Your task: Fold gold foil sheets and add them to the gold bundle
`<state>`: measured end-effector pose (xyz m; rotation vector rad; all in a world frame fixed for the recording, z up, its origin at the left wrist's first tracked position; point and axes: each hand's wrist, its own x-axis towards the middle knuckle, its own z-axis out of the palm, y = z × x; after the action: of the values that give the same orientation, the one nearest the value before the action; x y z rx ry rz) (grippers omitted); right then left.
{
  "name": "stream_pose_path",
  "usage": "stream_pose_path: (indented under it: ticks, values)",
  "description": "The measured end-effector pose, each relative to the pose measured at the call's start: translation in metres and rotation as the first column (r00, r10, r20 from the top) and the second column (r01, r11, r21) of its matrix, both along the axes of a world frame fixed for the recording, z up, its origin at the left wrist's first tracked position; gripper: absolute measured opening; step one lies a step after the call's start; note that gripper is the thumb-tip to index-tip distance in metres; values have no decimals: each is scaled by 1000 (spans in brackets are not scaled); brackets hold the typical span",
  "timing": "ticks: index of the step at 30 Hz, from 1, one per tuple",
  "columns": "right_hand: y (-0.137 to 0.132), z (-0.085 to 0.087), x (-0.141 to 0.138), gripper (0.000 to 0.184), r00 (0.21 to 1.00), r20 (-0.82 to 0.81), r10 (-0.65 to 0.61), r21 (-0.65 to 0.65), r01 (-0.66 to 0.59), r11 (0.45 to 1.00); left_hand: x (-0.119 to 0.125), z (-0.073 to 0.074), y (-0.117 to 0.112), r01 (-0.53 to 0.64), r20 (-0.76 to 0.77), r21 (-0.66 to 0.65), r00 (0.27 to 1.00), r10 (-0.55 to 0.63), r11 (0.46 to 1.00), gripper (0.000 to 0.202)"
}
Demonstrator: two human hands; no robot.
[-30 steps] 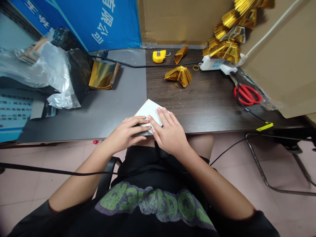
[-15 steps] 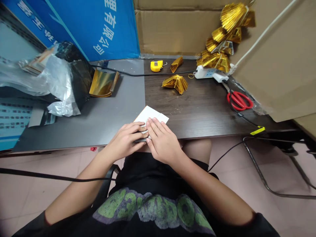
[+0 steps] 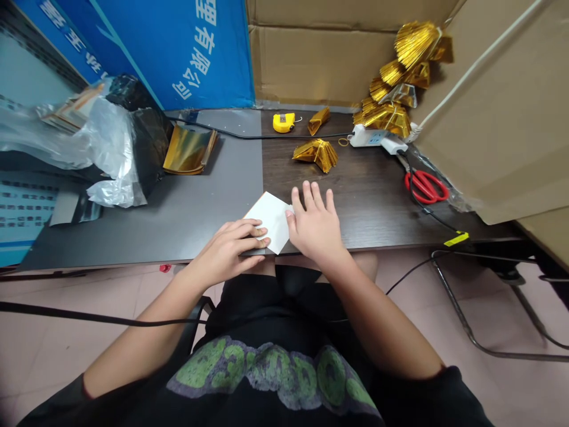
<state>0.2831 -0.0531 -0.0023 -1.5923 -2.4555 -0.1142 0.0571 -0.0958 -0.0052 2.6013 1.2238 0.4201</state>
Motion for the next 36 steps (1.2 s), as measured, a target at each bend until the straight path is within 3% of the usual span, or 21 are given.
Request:
stream_pose_path:
  ticks: [4,7,10,13,17,20,23,31,36]
  values:
    - [-22,-5,-7,59,963,-29,269,-22,-269,963,2,-1,-2,-11,-13,30,1000,11,999,27]
    - [-29,-12,-7,58,957,-37,289,-67,-291,954,1,-2,-4,-1,8,79,1000,1,997,26]
    - [-16,-13,0,57,924,-32,380,-120,-381,917,-4,0,-6,-8,44,120,999,3,993,37]
    - [8,-7,9,55,862,-48,505,-175,-505,845,-10,2,-9,-69,-30,181,997,75,981,51]
    - [34,-1,16,52,740,-141,658,-206,-672,711,-8,2,-18,-56,-111,325,989,97,944,30]
    - [44,-3,16,44,663,-255,704,-138,-745,652,-4,2,-23,-21,-87,405,994,61,914,22]
    - [50,-7,14,38,578,-383,721,-63,-795,604,-5,5,-19,-7,-3,386,1000,9,923,17]
    - [56,-9,11,26,560,-504,658,-75,-787,612,-8,26,23,39,43,306,998,-55,951,20]
    - [51,-6,10,28,565,-514,646,-48,-770,636,13,24,29,-2,-31,430,999,17,903,28]
